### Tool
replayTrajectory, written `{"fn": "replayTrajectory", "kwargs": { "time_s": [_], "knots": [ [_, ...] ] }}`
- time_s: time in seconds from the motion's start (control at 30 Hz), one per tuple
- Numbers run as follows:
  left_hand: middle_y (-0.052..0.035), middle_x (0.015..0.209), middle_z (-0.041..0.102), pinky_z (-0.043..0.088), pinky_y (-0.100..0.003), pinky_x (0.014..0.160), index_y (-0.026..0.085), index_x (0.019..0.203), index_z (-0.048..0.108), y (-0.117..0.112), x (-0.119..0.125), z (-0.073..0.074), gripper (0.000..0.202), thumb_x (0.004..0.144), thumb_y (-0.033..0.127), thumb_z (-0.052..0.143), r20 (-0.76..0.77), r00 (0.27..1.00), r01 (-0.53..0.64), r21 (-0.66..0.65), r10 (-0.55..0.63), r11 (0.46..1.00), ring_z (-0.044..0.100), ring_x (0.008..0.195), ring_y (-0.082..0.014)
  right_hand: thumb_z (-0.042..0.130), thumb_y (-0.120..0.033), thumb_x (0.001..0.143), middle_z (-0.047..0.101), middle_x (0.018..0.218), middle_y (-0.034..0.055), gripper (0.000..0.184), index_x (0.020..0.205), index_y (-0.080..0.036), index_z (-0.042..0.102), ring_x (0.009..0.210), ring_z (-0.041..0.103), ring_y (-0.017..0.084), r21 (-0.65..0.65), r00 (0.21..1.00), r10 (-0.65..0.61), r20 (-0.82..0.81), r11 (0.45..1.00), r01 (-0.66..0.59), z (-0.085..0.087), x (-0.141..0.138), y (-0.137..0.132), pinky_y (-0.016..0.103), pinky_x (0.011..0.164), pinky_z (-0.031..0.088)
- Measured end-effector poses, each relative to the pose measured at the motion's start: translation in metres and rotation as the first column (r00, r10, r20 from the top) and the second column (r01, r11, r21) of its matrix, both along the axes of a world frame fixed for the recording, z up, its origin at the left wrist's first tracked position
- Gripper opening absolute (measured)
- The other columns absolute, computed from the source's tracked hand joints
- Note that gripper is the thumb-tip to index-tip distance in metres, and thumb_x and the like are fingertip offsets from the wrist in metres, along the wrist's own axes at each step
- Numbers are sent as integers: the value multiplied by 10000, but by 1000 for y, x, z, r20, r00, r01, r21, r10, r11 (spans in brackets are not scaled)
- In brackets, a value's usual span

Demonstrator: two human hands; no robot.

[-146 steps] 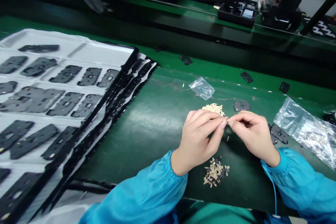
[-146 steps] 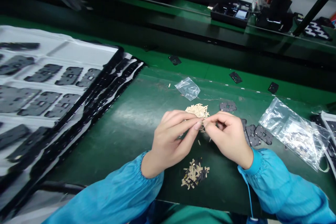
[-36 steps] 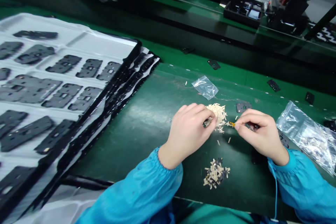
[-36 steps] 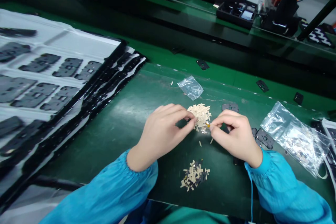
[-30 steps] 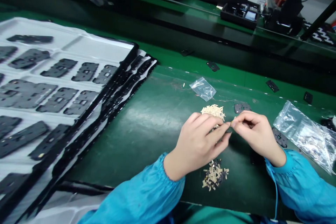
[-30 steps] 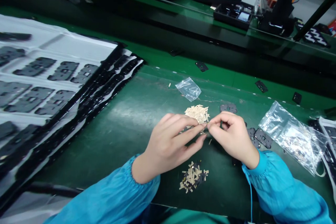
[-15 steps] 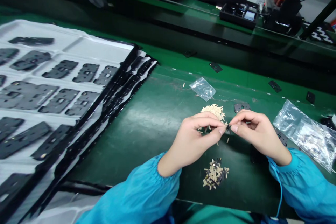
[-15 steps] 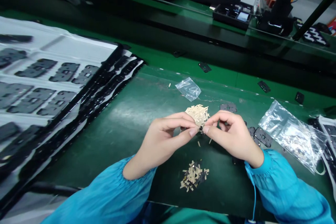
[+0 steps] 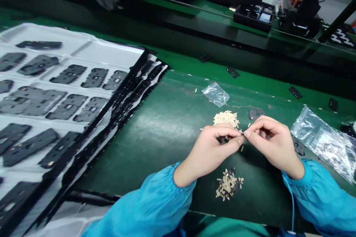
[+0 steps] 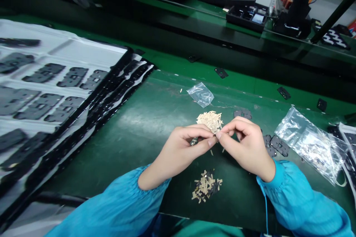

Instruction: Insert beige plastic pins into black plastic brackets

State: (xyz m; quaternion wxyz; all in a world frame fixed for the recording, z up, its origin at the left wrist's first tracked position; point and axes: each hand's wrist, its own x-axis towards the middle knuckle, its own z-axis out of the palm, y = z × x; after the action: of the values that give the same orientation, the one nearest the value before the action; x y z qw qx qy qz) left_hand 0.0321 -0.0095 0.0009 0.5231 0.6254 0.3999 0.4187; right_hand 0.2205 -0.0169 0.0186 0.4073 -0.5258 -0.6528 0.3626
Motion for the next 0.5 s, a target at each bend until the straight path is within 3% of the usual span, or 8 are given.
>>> {"fn": "replayTrajectory", "kwargs": {
  "time_s": [0.07, 0.13, 0.23, 0.3, 0.4, 0.5],
  "knots": [
    [-33, 705, 733, 525, -286, 592, 186, 731, 757, -2, 1, -1, 154, 869, 160, 694, -28, 999, -41, 83, 44, 996, 650, 643, -159, 727, -176, 849, 618, 689, -2, 84, 772, -208, 727, 581, 499, 125, 165, 995, -26, 95, 986, 10, -2, -2, -4, 275, 513, 378],
    [-35, 723, 744, 536, -288, 620, 180, 756, 759, -6, 3, -5, 141, 870, 131, 693, -88, 987, -105, 271, 133, 957, 663, 655, -155, 730, -151, 856, 640, 697, 1, 72, 811, -207, 723, 599, 546, 132, 306, 984, -63, 167, 952, 9, -5, -4, -9, 285, 539, 420],
    [-36, 752, 756, 520, -307, 644, 179, 822, 763, -14, 6, -12, 90, 873, 136, 704, -204, 917, -152, 618, 344, 772, 656, 659, -158, 749, -130, 847, 669, 725, 12, 89, 860, -211, 715, 635, 606, 151, 455, 962, -135, 238, 890, 12, -8, -4, -13, 302, 571, 468],
    [-32, 761, 759, 503, -308, 644, 181, 830, 753, -14, 6, -13, 69, 878, 165, 707, -257, 871, -127, 705, 418, 698, 655, 661, -161, 755, -132, 842, 676, 728, 14, 103, 864, -223, 710, 631, 612, 159, 504, 952, -185, 245, 863, 38, -7, -2, -13, 309, 563, 475],
    [-32, 748, 752, 491, -318, 671, 182, 796, 741, 12, 6, -8, 167, 924, 269, 679, -363, 841, -94, 632, 401, 769, 668, 683, -178, 743, -154, 850, 665, 706, 8, 93, 826, -235, 704, 595, 576, 155, 502, 946, -256, 199, 856, 126, -1, 2, -7, 311, 536, 461],
    [-56, 837, 770, 482, -401, 813, 201, 892, 776, 79, 8, 0, 261, 933, 429, 657, -563, 745, -52, 486, 358, 873, 685, 805, -248, 715, -179, 871, 656, 698, 9, 98, 787, -229, 706, 572, 551, 145, 419, 957, -236, 168, 896, 147, 6, 3, -2, 304, 515, 448]
  ]
}}
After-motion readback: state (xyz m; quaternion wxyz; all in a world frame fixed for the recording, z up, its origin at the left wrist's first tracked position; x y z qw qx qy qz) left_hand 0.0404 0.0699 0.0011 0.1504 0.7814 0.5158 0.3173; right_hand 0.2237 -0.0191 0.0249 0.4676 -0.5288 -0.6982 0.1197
